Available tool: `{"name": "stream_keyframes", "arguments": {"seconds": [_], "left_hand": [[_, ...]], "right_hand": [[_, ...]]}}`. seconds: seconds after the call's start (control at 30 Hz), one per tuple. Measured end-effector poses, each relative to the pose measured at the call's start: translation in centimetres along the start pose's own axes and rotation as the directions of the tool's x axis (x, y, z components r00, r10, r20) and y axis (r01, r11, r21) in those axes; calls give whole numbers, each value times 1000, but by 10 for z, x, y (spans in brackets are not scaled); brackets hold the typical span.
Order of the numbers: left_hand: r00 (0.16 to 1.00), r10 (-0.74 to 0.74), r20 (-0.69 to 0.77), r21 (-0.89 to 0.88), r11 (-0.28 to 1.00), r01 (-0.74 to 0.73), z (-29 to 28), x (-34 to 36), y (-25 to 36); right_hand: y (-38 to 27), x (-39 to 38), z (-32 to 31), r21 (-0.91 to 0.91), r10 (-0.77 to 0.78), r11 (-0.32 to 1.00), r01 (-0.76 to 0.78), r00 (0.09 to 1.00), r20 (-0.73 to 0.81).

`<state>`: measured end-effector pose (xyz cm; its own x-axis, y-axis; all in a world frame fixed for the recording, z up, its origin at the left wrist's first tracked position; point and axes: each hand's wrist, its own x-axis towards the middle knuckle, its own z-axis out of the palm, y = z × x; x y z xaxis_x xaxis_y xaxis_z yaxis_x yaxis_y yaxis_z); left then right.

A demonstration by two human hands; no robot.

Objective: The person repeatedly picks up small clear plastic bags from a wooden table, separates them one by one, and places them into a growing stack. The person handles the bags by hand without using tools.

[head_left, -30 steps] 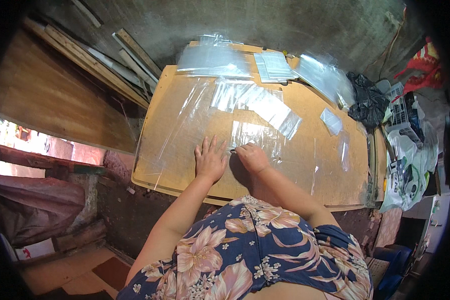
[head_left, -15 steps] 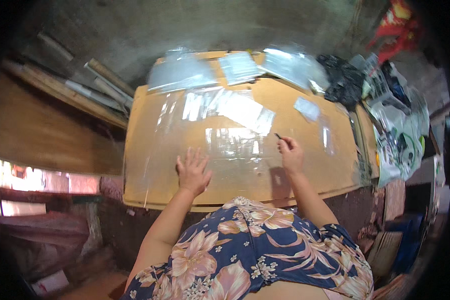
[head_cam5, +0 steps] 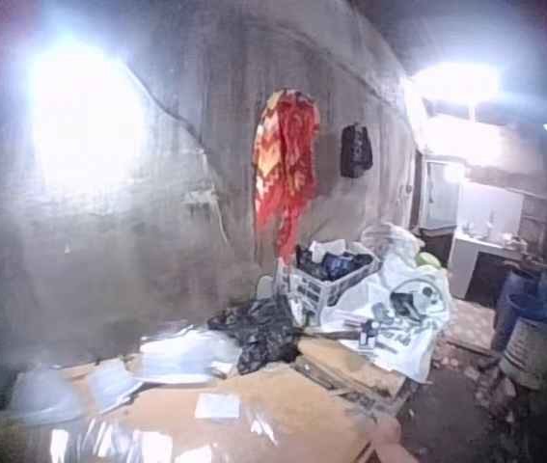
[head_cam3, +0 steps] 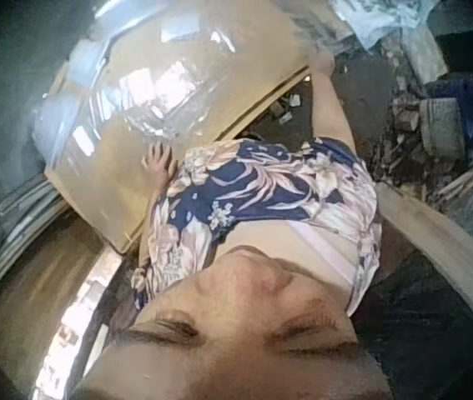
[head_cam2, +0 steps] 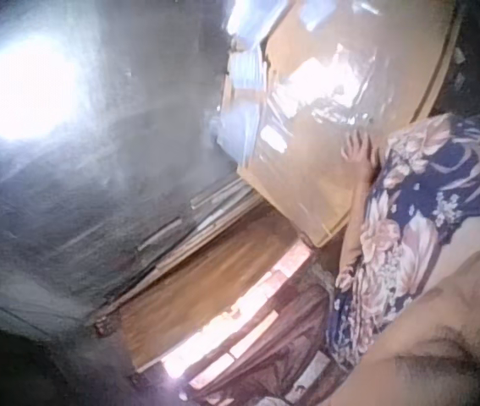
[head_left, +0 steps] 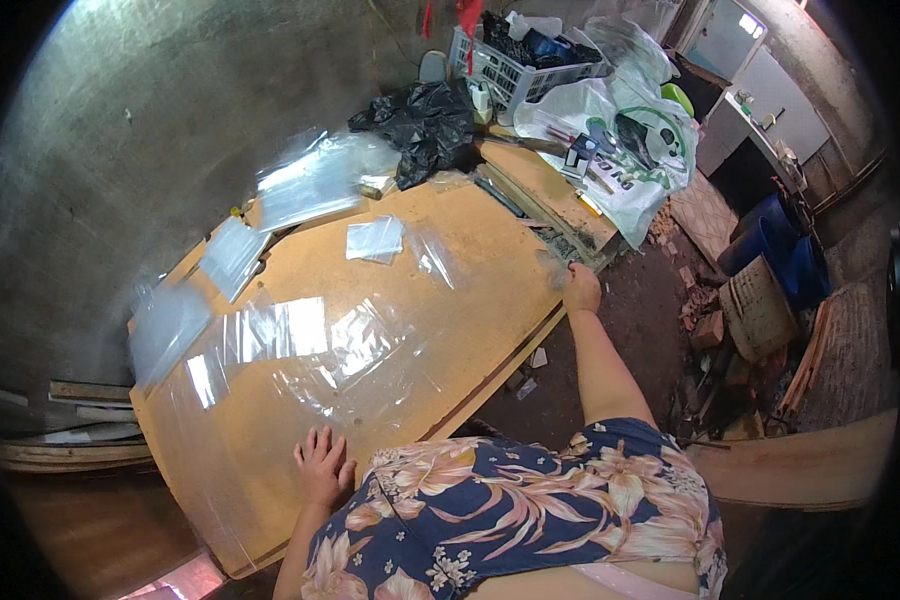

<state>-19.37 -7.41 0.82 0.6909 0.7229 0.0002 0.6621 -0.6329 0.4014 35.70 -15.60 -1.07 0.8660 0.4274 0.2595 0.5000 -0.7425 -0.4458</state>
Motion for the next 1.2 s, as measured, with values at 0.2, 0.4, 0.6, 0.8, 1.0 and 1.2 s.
{"name": "stream_keyframes", "arguments": {"seconds": [0.2, 0.4, 0.6, 0.8, 1.0, 1.2], "left_hand": [[957, 121, -263, 73, 992, -106, 11, 10, -13], [893, 64, -445, 230, 972, 45, -4, 26, -9], [886, 139, -442, 278, 961, -12, -54, 55, 21], [900, -91, -425, -24, 996, 89, -132, 22, 48], [873, -461, -158, -223, 878, 423, -185, -53, -20], [656, -565, -499, 175, 676, 716, -256, -121, -110]], "right_hand": [[6, 17, 27, -174, 14, 985, 3, 995, 97], [-29, -1, 2, -160, -10, 987, 15, 999, 32], [-209, -135, -21, 696, -818, 512, 504, 534, 216], [-327, -194, -50, 567, -989, 109, 816, 33, 143], [-408, -210, -41, 618, -887, 22, 786, -270, 375], [-559, -300, -9, 636, -967, -36, 771, -188, 174]]}}
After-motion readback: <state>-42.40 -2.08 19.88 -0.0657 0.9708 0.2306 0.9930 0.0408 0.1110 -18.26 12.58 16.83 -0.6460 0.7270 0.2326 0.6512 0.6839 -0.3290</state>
